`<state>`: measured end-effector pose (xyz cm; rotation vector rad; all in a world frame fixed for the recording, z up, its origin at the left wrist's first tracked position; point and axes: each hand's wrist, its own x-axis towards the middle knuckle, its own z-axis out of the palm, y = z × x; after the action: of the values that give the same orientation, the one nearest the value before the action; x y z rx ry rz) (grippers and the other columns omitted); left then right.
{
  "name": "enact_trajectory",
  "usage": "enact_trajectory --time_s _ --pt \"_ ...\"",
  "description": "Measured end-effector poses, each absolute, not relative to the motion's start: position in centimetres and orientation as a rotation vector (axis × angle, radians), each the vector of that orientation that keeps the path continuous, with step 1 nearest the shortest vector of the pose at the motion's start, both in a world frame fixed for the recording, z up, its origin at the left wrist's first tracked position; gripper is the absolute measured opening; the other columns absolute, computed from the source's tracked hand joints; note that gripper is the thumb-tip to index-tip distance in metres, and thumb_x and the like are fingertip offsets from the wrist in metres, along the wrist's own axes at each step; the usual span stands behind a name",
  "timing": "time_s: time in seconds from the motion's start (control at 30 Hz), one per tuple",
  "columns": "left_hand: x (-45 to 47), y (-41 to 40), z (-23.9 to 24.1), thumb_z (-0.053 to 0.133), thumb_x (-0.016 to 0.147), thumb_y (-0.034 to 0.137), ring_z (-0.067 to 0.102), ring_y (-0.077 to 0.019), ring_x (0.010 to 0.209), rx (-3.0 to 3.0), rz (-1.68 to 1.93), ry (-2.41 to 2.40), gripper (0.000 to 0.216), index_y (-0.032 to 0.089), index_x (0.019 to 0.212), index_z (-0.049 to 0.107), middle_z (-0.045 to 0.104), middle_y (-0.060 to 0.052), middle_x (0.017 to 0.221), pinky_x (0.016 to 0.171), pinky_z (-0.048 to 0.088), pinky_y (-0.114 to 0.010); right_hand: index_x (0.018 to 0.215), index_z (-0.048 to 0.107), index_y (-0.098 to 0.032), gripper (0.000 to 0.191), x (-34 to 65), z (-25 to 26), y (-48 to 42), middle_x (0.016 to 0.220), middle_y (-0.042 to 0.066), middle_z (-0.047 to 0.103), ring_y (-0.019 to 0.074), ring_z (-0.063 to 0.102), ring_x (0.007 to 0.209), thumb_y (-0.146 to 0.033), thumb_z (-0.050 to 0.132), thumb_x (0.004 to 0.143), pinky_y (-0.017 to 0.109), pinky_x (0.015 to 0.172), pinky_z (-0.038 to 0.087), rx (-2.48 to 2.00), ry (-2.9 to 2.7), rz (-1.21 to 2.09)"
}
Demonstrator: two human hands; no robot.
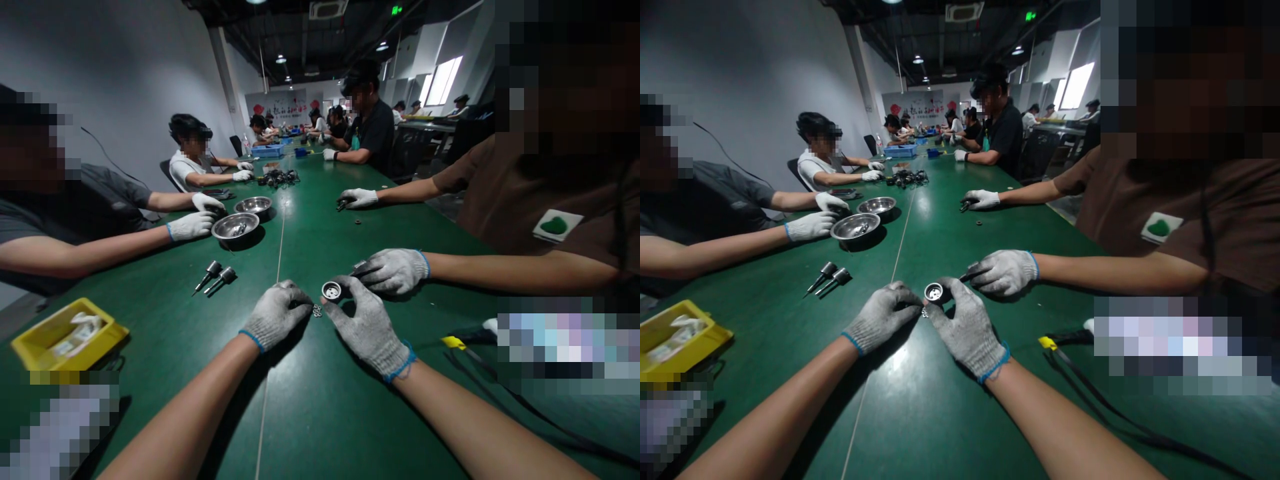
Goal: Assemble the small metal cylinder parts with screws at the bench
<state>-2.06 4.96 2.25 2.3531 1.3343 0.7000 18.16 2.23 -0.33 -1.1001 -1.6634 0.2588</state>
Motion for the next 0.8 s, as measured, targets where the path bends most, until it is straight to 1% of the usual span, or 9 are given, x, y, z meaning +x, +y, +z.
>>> enact_trajectory --time_s 0.17,0.27,0.4,0.5,0.63,0.8 --pt "-2.0 5.0 2.3 0.067 0.089 0.024 0.068 -0.0184 0.082 2.292 0.738 1.337 0.017 0.02 0.09 0.083 0.071 -0.004 0.084 0.08 0.056 -0.03 0.108 0.064 -0.022 0.023 18.3 -0.1 2.3 0.097 0.008 0.078 0.0251 0.075 0.087 -0.036 0.07 0.091 0.037 0.078 0.062 -1.105 -1.677 0.321" --pt "-2.1 4.9 2.6 0.066 0.088 0.023 0.07 -0.0191 0.083 2.243 0.8 1.353 0.017 0.02 0.088 0.083 0.073 -0.004 0.083 0.081 0.057 -0.031 0.105 0.061 -0.022 0.025 18.4 -0.1 2.3 0.093 0.006 0.077 0.0244 0.074 0.083 -0.038 0.073 0.089 0.036 0.075 0.061 -1.121 -1.702 0.351" --pt "-2.0 4.4 3.7 0.066 0.089 0.025 0.071 -0.0191 0.084 2.139 1.04 1.382 0.016 0.02 0.087 0.082 0.075 -0.003 0.085 0.083 0.058 -0.032 0.103 0.058 -0.023 0.031 18.2 -0.2 2.3 0.086 0.005 0.074 0.0234 0.072 0.076 -0.045 0.074 0.089 0.034 0.067 0.058 -1.145 -1.703 0.373" --pt "-1.3 3.5 5.0 0.069 0.09 0.027 0.071 -0.0186 0.084 2.112 1.24 1.369 0.014 0.021 0.088 0.081 0.074 -0.003 0.086 0.082 0.058 -0.032 0.101 0.057 -0.023 0.032 18.2 -0.2 2.2 0.084 0.003 0.072 0.0215 0.07 0.073 -0.047 0.074 0.087 0.032 0.065 0.057 -1.128 -1.695 0.394" --pt "0.1 2.1 6.2 0.069 0.091 0.022 0.07 -0.0173 0.084 2.196 1.2 1.262 0.012 0.022 0.089 0.081 0.073 -0.002 0.087 0.079 0.058 -0.03 0.098 0.055 -0.024 0.028 18.3 -0.1 2.1 0.084 0.001 0.07 0.0191 0.068 0.072 -0.041 0.074 0.087 0.03 0.066 0.056 -1.069 -1.714 0.396" --pt "0.9 1.4 6.3 0.069 0.092 0.021 0.07 -0.017 0.082 2.29 1.181 1.267 0.012 0.022 0.091 0.081 0.072 -0.003 0.087 0.077 0.057 -0.03 0.1 0.054 -0.024 0.027 18.3 -0.3 2.1 0.084 0.001 0.069 0.0197 0.068 0.074 -0.04 0.072 0.088 0.03 0.068 0.056 -1.016 -1.732 0.325"
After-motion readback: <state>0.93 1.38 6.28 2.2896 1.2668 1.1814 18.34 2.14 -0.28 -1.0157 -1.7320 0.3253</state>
